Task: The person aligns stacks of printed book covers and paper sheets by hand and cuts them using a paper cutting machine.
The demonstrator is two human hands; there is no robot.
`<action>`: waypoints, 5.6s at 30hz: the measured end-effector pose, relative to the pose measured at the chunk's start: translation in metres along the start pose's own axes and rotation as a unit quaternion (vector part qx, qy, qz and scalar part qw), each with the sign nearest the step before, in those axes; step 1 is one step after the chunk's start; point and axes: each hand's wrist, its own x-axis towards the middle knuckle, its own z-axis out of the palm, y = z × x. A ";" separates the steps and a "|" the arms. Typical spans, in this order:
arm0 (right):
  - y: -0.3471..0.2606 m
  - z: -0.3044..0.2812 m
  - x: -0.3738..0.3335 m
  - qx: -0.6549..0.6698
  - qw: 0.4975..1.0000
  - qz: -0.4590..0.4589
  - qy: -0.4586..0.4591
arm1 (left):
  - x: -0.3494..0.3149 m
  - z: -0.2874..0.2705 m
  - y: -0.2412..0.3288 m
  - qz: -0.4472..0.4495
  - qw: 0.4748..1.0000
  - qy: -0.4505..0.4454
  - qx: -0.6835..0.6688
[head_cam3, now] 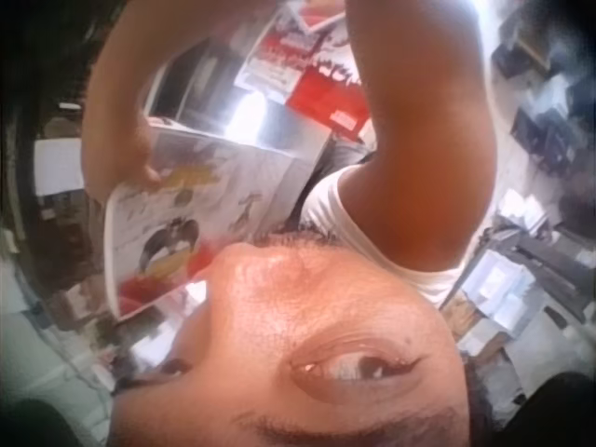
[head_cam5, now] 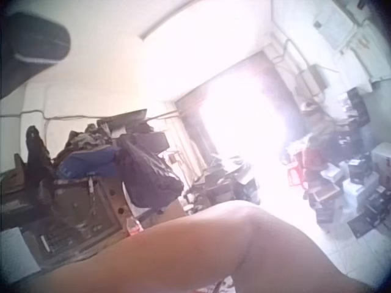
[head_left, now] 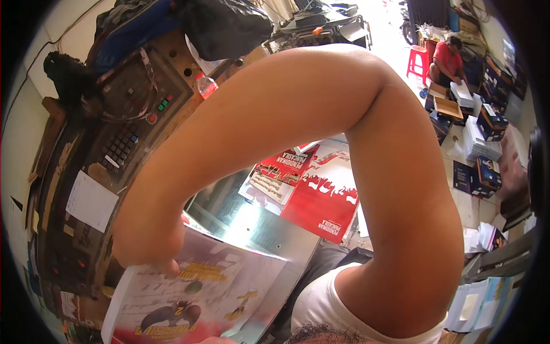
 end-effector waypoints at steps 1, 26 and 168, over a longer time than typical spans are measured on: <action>-0.001 0.000 -0.004 0.005 1.000 0.002 0.010 | 0.004 -0.008 0.002 -0.004 1.000 -0.008 0.009; 0.045 0.445 -0.039 0.731 0.604 0.275 0.160 | 0.037 0.204 -0.133 0.233 0.839 -0.455 0.183; 0.251 0.357 0.271 0.775 0.438 0.398 0.220 | 0.081 0.230 -0.221 -0.239 0.840 -0.054 -0.484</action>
